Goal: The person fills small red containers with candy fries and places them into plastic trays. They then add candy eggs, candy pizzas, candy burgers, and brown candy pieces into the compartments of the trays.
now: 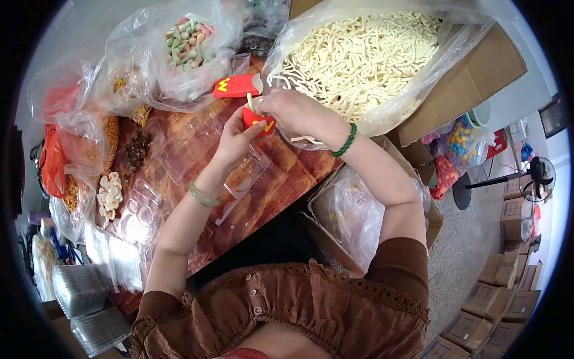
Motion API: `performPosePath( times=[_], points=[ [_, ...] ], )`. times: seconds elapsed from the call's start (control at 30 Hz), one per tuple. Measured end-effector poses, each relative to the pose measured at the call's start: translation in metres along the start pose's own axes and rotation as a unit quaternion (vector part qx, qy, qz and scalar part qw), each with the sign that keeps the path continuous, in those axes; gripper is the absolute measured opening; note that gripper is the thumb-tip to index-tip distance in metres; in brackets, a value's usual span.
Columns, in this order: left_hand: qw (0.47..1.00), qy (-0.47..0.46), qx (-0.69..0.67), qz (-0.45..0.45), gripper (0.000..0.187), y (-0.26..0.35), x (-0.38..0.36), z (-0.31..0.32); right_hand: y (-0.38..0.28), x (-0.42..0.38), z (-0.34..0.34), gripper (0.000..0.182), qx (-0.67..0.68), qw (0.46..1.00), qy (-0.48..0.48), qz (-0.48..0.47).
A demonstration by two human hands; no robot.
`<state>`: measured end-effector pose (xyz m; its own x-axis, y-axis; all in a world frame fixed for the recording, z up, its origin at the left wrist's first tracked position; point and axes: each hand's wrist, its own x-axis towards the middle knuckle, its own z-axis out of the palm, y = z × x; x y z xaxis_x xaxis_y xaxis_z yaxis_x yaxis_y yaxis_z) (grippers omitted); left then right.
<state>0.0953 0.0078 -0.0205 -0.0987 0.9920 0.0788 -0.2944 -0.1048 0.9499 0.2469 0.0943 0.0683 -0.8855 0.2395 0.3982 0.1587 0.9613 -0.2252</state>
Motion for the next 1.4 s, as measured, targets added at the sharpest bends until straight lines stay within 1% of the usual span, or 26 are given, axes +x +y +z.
performPosePath(
  times=[0.07,0.1,0.13,0.2,0.27,0.33,0.37,0.47,0.53,0.6,0.67,0.73,0.77,0.83,0.87,0.93,0.97,1.0,1.03,1.07,1.1,1.17,1.23,1.33,1.37,1.4],
  points=[
    [0.999,-0.006,0.042,0.016,0.032,0.0,-0.007,-0.007,-0.006,0.015,0.0,0.015,0.152,0.973,-0.142,0.1],
    [1.0,0.005,-0.004,0.018,0.032,0.003,-0.014,-0.007,-0.007,0.018,0.002,0.012,0.185,0.973,-0.086,0.11],
    [0.998,0.016,-0.05,0.021,0.032,0.007,-0.019,-0.007,-0.009,0.022,0.004,0.012,0.185,0.973,-0.088,0.104],
    [0.998,0.025,-0.058,0.024,0.032,0.013,-0.028,-0.01,-0.014,0.029,0.008,0.009,-0.003,1.0,0.017,0.002],
    [0.997,0.034,-0.066,0.026,0.032,0.014,-0.037,-0.016,-0.021,0.033,0.016,0.009,0.012,1.0,-0.008,0.001],
    [0.997,0.052,-0.04,0.031,0.032,0.014,-0.044,-0.023,-0.027,0.041,0.022,0.008,0.091,0.986,-0.133,0.047],
    [0.997,0.058,-0.038,0.033,0.032,0.014,-0.048,-0.027,-0.032,0.045,0.024,0.008,0.094,0.986,-0.134,0.041],
    [0.995,0.085,-0.045,0.041,0.032,0.017,-0.061,-0.035,-0.049,0.055,0.03,0.014,0.163,0.984,-0.059,0.031],
    [0.994,0.102,-0.013,0.043,0.033,0.015,-0.066,-0.042,-0.056,0.061,0.036,0.016,0.153,0.985,-0.083,0.006],
    [0.992,0.114,-0.024,0.043,0.032,0.016,-0.071,-0.049,-0.063,0.067,0.042,0.016,0.098,0.988,-0.118,-0.009],
    [0.991,0.125,-0.034,0.043,0.032,0.017,-0.076,-0.057,-0.06,0.076,0.054,0.015,0.136,0.982,-0.13,-0.032],
    [0.986,0.144,-0.017,0.078,0.03,0.018,-0.081,-0.064,-0.062,0.086,0.059,0.016,0.195,0.96,-0.197,-0.048],
    [0.985,0.152,-0.016,0.078,0.03,0.019,-0.084,-0.069,-0.063,0.091,0.063,0.017,0.222,0.955,-0.18,-0.081],
    [0.982,0.18,-0.025,0.045,0.043,0.026,-0.089,-0.079,-0.066,0.105,0.072,0.017,0.224,0.953,-0.187,-0.084],
    [0.981,0.185,-0.024,0.045,0.043,0.03,-0.093,-0.085,-0.067,0.112,0.078,0.017,0.221,0.953,-0.19,-0.08],
    [0.941,0.235,0.227,0.088,0.071,0.042,-0.106,-0.1,-0.066,0.123,0.106,0.018,0.223,0.956,-0.177,-0.07],
    [0.918,0.207,0.335,0.048,0.098,0.052,-0.113,-0.112,-0.065,0.13,0.119,0.018,0.204,0.962,-0.172,-0.064],
    [0.918,0.206,0.336,0.047,0.098,0.053,-0.117,-0.121,-0.065,0.139,0.129,0.019,0.185,0.967,-0.167,-0.058],
    [0.876,0.21,0.433,0.031,0.101,0.051,-0.121,-0.129,-0.066,0.149,0.137,0.021,0.186,0.958,-0.211,-0.062],
    [0.823,0.211,0.527,0.014,0.105,0.049,-0.123,-0.135,-0.068,0.155,0.145,0.021,0.188,0.957,-0.21,-0.062],
    [0.822,0.21,0.529,-0.001,0.112,0.046,-0.123,-0.139,-0.07,0.161,0.153,0.022,0.187,0.954,-0.228,-0.054],
    [0.824,0.211,0.526,0.014,0.112,0.039,-0.121,-0.147,-0.069,0.17,0.167,0.022,0.188,0.95,-0.244,-0.045],
    [0.827,0.208,0.521,0.029,0.112,0.04,-0.119,-0.147,-0.068,0.176,0.173,0.023,0.132,0.942,-0.306,-0.03],
    [0.83,0.179,0.525,0.052,0.111,0.038,-0.117,-0.146,-0.069,0.179,0.177,0.02,0.091,0.931,-0.351,-0.034],
    [0.832,0.185,0.52,0.048,0.11,0.037,-0.116,-0.146,-0.066,0.175,0.179,0.02,0.092,0.931,-0.352,-0.032],
    [0.834,0.192,0.516,0.045,0.108,0.038,-0.115,-0.145,-0.064,0.169,0.179,0.019,0.104,0.964,-0.232,-0.074]
  ],
)
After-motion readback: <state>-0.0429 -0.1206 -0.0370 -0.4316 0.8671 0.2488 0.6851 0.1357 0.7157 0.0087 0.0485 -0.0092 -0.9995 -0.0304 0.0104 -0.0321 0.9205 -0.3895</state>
